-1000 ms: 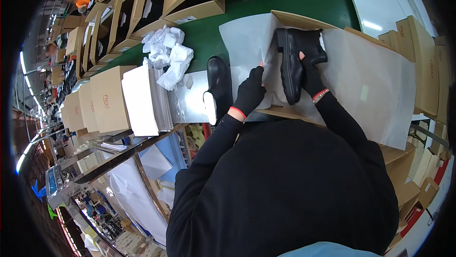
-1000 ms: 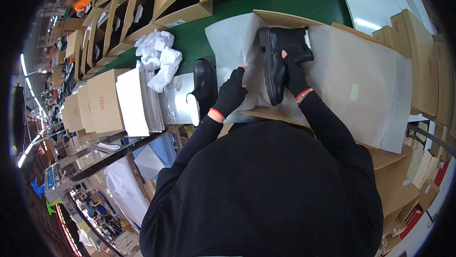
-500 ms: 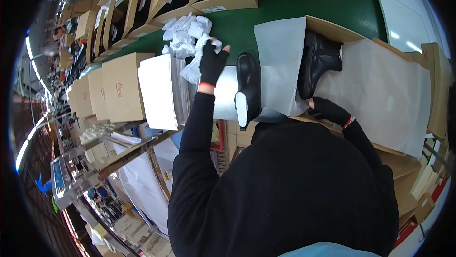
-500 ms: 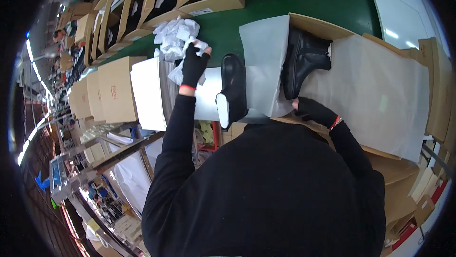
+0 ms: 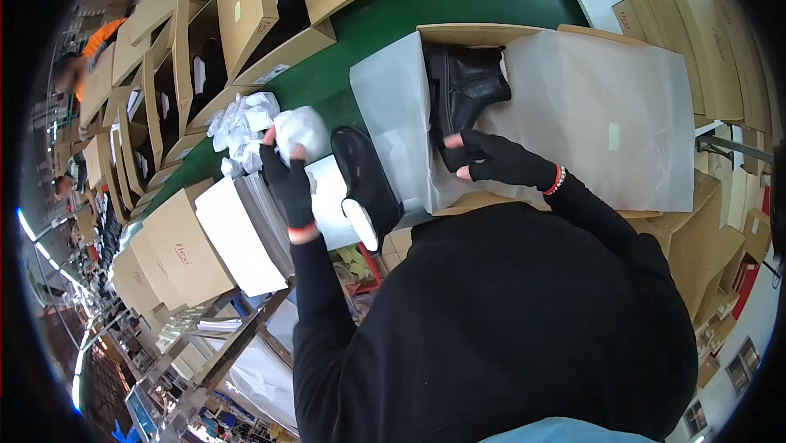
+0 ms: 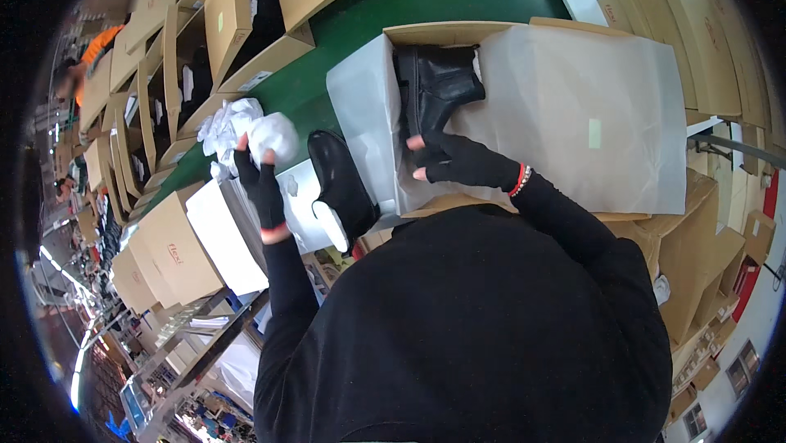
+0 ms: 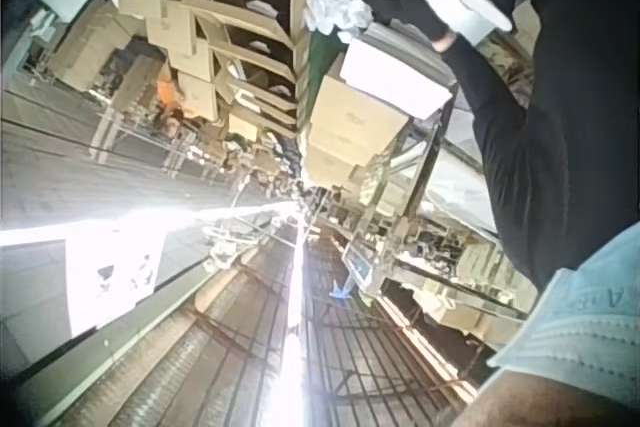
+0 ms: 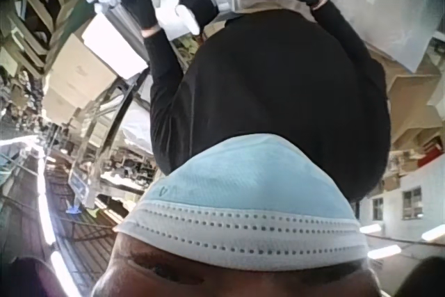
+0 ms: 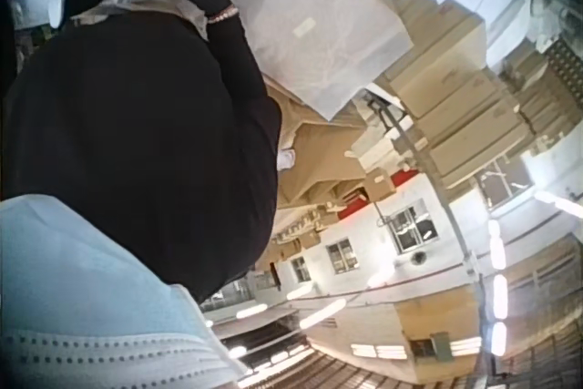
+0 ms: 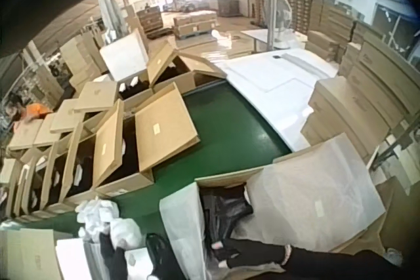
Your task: The person places a pair of black shoes into a cardboard box lined with white tissue paper. They add crumpled white paper for padding, fold the tissue over the shoes, and close the box. This process is repeated for multiple pairs of shoes throughout the video.
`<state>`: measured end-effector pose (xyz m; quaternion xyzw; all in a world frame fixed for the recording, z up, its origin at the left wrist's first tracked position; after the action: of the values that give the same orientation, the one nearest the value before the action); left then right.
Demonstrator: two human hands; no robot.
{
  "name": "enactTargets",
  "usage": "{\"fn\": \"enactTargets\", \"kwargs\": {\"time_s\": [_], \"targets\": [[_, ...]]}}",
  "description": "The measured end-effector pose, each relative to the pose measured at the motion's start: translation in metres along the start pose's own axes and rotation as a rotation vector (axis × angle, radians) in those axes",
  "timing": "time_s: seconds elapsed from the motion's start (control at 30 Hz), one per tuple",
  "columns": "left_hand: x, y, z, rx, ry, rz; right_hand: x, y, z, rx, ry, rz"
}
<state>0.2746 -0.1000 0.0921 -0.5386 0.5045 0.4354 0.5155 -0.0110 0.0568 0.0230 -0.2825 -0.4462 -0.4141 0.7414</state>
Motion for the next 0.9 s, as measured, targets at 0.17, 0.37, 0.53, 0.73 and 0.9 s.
{"fn": "enactTargets", "kwargs": {"time_s": [0.17, 0.37, 0.53, 0.73, 0.9], "targets": [[-0.05, 0.112, 0.11, 0.279, -0.355, 0.519, 0.048, 0.003, 0.015, -0.145, -0.47, -0.399], [-0.051, 0.155, 0.135, 0.279, -0.325, 0.369, 0.043, -0.001, 0.052, -0.131, -0.201, -0.349], [-0.093, 0.182, 0.165, 0.54, 0.148, -0.026, 0.031, -0.022, 0.082, -0.344, -0.189, -0.085], [-0.08, 0.214, 0.166, 0.553, 0.156, -0.348, 0.024, -0.014, 0.082, -0.277, -0.204, -0.11], [-0.018, 0.218, 0.171, 0.862, 0.27, -0.46, 0.019, -0.058, 0.042, -0.075, -0.344, 0.73]]}}
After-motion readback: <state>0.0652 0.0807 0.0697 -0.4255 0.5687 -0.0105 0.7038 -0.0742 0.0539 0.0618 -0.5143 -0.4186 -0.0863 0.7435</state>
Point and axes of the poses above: each hand's wrist, its own z-axis away from the middle knuckle, its own y-axis out of the palm, x = y × z, the point moved 10 cm from there along -z, towards the middle knuckle, and after that the axes turned 14 degrees about z, right-handed, at the moved point
